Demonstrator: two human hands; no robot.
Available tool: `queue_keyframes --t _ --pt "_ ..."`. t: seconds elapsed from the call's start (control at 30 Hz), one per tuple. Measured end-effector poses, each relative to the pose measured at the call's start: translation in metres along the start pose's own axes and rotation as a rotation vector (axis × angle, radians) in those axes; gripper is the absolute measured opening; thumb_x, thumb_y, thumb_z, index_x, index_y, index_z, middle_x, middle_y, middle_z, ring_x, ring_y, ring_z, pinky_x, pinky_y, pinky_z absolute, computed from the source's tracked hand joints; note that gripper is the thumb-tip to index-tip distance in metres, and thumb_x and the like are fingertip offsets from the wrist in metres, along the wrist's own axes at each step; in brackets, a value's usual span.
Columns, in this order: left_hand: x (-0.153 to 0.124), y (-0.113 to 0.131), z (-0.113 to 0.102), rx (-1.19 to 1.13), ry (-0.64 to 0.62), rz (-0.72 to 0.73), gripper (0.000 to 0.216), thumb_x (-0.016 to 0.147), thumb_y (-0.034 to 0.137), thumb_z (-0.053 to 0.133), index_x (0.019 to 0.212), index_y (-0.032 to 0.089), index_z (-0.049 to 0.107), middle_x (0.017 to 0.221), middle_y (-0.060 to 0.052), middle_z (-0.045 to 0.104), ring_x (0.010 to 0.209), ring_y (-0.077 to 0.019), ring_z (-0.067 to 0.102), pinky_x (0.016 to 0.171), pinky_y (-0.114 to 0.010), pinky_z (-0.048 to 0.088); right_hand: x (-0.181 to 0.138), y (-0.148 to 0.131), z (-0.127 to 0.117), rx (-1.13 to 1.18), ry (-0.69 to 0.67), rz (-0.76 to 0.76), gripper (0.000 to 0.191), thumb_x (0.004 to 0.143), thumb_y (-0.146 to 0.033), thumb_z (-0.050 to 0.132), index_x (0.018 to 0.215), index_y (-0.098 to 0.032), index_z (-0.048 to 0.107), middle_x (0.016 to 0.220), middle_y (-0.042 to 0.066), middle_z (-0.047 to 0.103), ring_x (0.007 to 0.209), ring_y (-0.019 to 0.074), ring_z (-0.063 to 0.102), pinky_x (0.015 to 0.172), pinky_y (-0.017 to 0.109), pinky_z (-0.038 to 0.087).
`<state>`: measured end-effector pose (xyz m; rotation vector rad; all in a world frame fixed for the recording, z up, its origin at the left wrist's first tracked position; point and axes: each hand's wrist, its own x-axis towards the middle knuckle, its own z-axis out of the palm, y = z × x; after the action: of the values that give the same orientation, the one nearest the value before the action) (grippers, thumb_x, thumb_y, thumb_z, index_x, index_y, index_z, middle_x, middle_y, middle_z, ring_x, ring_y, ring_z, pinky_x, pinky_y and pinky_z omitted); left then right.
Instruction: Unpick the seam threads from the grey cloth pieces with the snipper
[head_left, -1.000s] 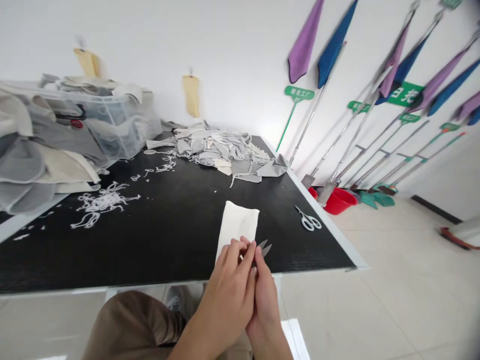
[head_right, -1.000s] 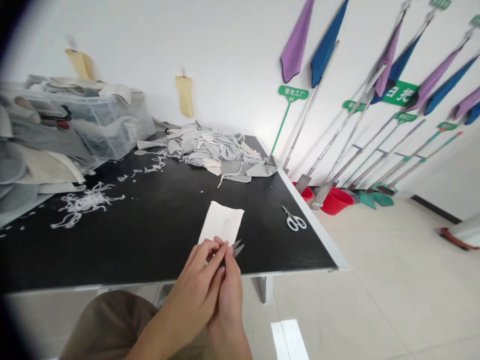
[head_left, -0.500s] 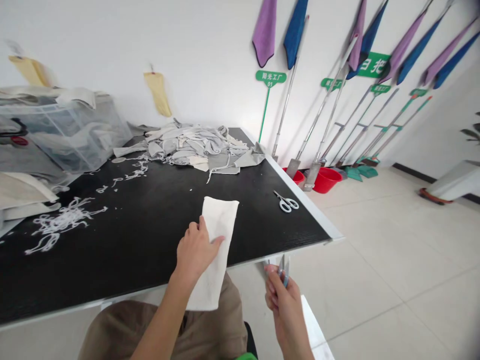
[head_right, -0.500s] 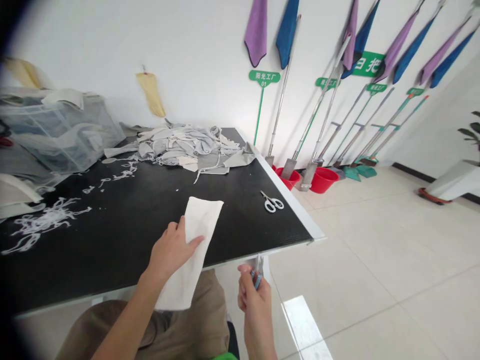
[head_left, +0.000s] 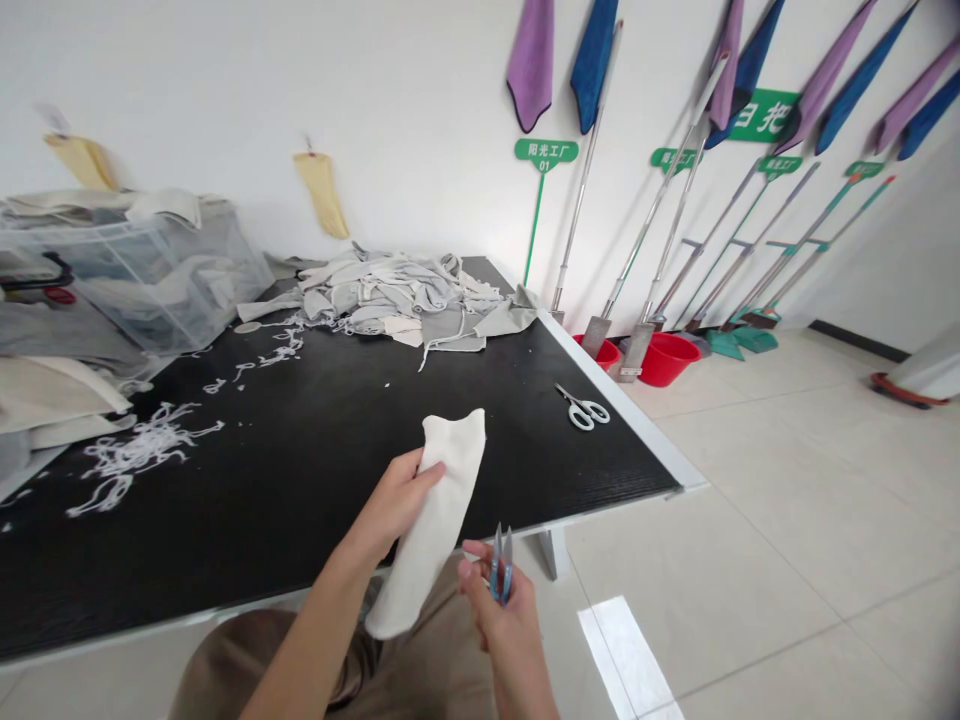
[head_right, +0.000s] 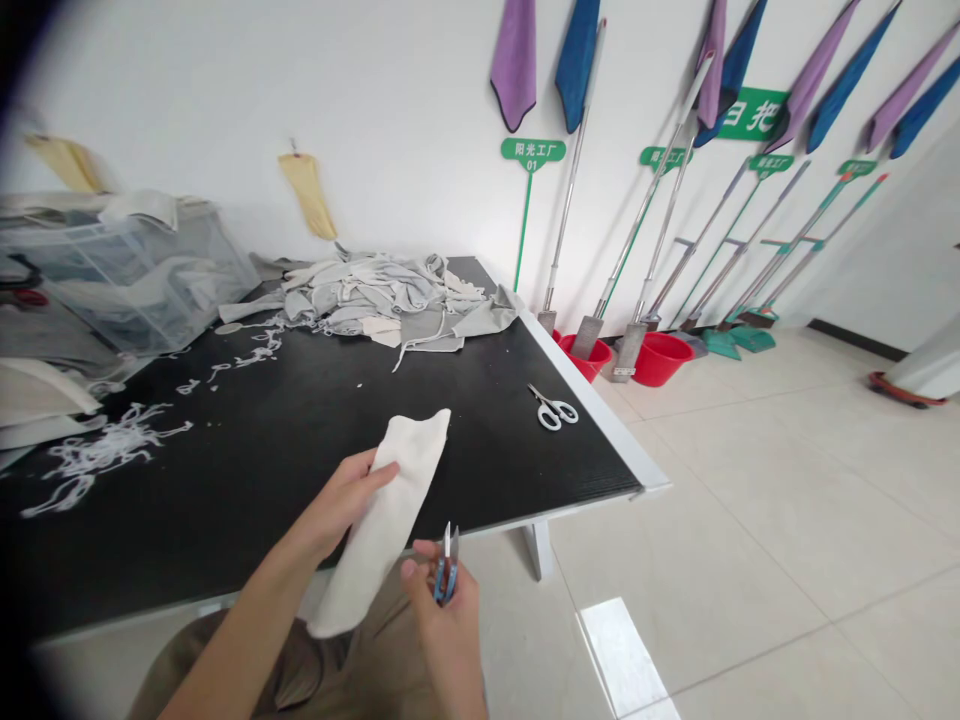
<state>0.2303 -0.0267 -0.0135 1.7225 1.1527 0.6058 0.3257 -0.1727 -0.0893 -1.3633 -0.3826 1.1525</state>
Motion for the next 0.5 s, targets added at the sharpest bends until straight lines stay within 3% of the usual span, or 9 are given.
queue_keyframes --t 0.1,0.2,0.37,0.5 --pt "-0.001 0.022 -0.017 -0.519 0.02 -0.033 0.041 0.084 0.042 0.063 0.113 0.014 0.065 0.089 -0.007 0.074 0.078 -0.0227 0.069 0.07 -0.03 0.053 -0.003 -0.001 -0.002 0.014 -0.008 0.0 0.062 0.072 -0.062 0.072 0.108 -0.011 0.068 0.067 0.0 0.058 0.043 0.0037 0.028 0.038 0.019 0.016" --pt "0.005 0.052 -0.042 -0.753 0.208 0.01 0.037 0.077 0.033 0.073 0.108 0.014 0.067 0.085 -0.005 0.074 0.076 -0.022 0.07 0.068 -0.03 0.056 -0.002 -0.002 -0.005 0.014 0.011 -0.041 0.059 0.073 -0.06 0.073 0.105 -0.011 0.069 0.065 0.0 0.057 0.044 0.0045 0.03 0.038 0.018 0.017" --pt "0.051 0.092 -0.102 -0.77 0.554 0.268 0.022 0.084 0.018 0.061 0.105 0.014 0.064 0.095 -0.004 0.072 0.085 -0.0178 0.07 0.079 -0.028 0.059 0.001 -0.004 -0.009 0.01 0.012 -0.083 0.056 0.068 -0.059 0.077 0.099 -0.012 0.072 0.061 0.0 0.059 0.043 0.0065 0.034 0.037 0.019 0.022" --pt "0.109 0.101 -0.171 -0.575 0.756 0.242 0.02 0.093 0.009 0.042 0.11 0.006 0.052 0.112 -0.008 0.067 0.09 -0.0115 0.066 0.087 -0.031 0.058 0.0 -0.003 -0.01 -0.012 0.086 -0.125 0.057 0.064 -0.062 0.077 0.093 -0.013 0.074 0.057 0.0 0.057 0.042 0.008 0.036 0.036 0.02 0.022"
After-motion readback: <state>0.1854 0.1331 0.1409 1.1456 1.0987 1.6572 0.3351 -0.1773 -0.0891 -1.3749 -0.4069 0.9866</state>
